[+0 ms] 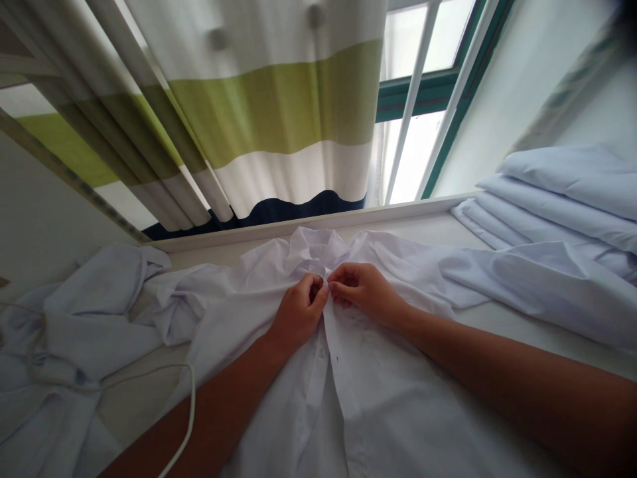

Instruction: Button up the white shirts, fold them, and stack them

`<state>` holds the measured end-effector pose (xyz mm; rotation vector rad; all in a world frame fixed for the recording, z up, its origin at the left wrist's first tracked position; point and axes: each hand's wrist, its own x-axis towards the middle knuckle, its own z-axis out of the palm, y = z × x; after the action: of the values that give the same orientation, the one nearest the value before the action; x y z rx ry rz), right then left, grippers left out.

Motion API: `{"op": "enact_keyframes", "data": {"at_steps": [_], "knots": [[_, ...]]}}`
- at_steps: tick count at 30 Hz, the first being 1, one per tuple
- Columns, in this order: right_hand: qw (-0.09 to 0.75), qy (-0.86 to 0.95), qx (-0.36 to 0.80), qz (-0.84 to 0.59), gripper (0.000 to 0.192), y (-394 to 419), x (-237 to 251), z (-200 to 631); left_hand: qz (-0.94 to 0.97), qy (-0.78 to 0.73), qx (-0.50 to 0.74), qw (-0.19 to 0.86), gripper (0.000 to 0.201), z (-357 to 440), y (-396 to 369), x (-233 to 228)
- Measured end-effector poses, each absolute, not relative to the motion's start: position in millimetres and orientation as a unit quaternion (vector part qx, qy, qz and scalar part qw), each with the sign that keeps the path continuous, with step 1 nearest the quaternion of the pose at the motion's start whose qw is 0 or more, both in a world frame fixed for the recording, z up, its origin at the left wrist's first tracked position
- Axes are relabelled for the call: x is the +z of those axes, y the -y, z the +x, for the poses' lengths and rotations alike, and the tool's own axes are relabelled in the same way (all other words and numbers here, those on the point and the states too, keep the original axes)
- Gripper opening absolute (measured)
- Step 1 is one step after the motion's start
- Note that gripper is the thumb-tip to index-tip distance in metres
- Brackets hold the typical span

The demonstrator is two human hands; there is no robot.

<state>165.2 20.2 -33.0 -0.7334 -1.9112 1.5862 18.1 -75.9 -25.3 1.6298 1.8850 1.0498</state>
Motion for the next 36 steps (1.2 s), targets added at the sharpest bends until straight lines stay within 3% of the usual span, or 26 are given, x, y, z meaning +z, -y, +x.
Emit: {"op": "enact_keyframes", "data": {"at_steps": [18,36], "knots": [[0.251,0.708,0.605,-0.264,0.021,-24.9,-36.9,165.3,0.639,-0.716,0.25,0.127,0.01,21.3,75.7,-26.5],[0.245,0.693,0.636,-0.236,0.022,-27.2,-40.9,163.5,0.646,-0.72,0.224,0.115,0.013,22.5,74.6,-26.4]]}}
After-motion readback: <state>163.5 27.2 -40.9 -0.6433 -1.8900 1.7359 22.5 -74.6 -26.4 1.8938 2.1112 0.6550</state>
